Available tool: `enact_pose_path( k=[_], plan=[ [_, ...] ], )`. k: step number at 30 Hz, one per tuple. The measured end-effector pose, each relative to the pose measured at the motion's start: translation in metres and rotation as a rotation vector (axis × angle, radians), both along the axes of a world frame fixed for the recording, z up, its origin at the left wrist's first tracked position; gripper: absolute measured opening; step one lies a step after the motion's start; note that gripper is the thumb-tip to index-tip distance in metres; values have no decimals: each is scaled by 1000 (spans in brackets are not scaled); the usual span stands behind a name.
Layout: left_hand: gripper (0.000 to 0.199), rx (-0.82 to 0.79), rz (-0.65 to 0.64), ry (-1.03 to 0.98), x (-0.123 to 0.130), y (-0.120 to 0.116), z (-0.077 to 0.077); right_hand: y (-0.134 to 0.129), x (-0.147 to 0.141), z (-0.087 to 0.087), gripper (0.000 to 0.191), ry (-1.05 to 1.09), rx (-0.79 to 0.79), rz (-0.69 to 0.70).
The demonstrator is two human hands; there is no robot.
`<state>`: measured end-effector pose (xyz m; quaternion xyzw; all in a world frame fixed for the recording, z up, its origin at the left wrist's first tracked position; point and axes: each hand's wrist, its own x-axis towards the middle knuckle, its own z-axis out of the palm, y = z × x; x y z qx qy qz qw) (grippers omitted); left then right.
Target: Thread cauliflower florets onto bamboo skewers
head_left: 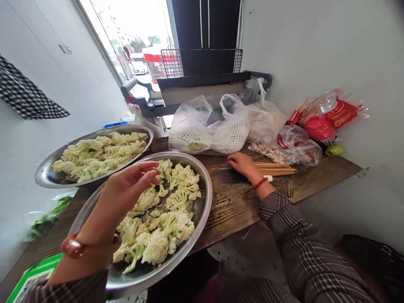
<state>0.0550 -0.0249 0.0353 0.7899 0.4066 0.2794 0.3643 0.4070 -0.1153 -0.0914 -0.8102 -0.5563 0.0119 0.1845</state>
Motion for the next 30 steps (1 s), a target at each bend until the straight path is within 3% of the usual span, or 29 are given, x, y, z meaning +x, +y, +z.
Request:
enact_pose_path(
  k=[9, 18, 21, 24, 26, 30],
  plan=[
    [47, 32, 47, 22, -12, 10, -9, 10, 1, -23, 29, -198, -93, -80],
    [48, 36, 108, -24, -8, 3, -6, 10, -18, -18, 29, -261, 67, -29],
    [51, 38, 119, -2, -7, 4, -9, 12, -29, -8, 34, -268, 144, -12],
    [53, 46, 133, 32, -8, 5, -10, 19, -44, 8, 40, -284, 317, 43],
    [54, 46, 131, 29, -7, 6, -9, 24, -59, 23, 41, -288, 413, 91],
    [47, 35, 98, 33, -4, 3, -7, 31, -104, 67, 43, -262, 440, 252]
  ],
)
